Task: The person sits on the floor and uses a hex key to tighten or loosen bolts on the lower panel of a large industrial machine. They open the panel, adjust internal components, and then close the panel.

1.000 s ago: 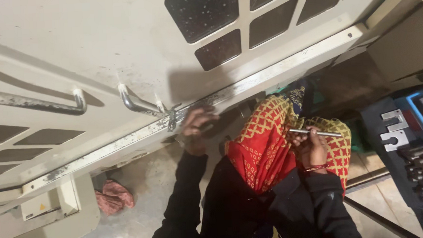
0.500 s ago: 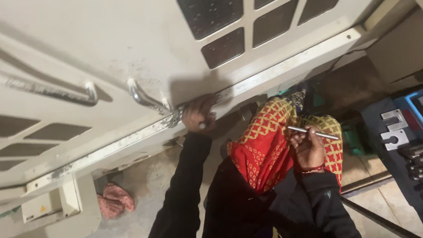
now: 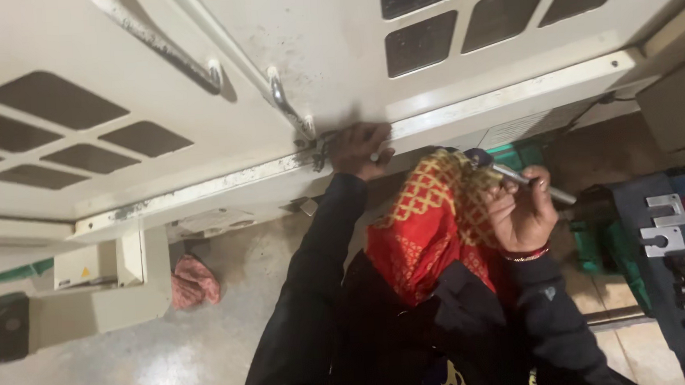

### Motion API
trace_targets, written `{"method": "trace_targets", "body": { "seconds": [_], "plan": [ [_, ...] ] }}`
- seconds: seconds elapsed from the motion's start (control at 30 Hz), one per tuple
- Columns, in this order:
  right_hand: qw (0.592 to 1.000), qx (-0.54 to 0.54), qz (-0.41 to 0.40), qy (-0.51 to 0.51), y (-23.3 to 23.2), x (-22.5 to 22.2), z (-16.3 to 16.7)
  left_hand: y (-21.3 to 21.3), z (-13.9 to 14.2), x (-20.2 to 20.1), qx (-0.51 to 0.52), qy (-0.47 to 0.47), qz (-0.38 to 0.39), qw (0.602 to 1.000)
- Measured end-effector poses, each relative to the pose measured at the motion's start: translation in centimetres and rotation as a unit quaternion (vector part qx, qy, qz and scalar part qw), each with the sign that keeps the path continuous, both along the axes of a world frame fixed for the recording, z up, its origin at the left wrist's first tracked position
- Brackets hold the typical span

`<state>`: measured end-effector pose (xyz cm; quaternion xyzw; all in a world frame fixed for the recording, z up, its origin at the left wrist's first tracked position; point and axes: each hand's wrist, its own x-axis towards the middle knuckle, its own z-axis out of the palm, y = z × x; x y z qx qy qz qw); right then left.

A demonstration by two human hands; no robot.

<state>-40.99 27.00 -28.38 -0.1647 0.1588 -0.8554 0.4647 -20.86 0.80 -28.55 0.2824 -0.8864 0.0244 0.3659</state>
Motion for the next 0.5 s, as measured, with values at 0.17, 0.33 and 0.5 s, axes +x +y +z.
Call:
{"method": "trace_targets", "body": {
  "seconds": [0.17,0.33,0.5],
  "plan": [
    [0.993,-0.066,0.084,0.045,-3.3,-0.4,2.0,-0.5,0.0,-0.2,0.035,-0.009,-0.008,0.999],
    [0.954,-0.156,0.128,0.223,-9.1,3.0,4.4,-1.2,-0.1,-0.4,0.046,0.01,-0.04,0.998],
    [0.875,-0.097,-0.036,0.473,-12.3,7.2,6.8,-1.0,-0.6,-0.3,0.058,0.029,-0.054,0.996]
  ]
}}
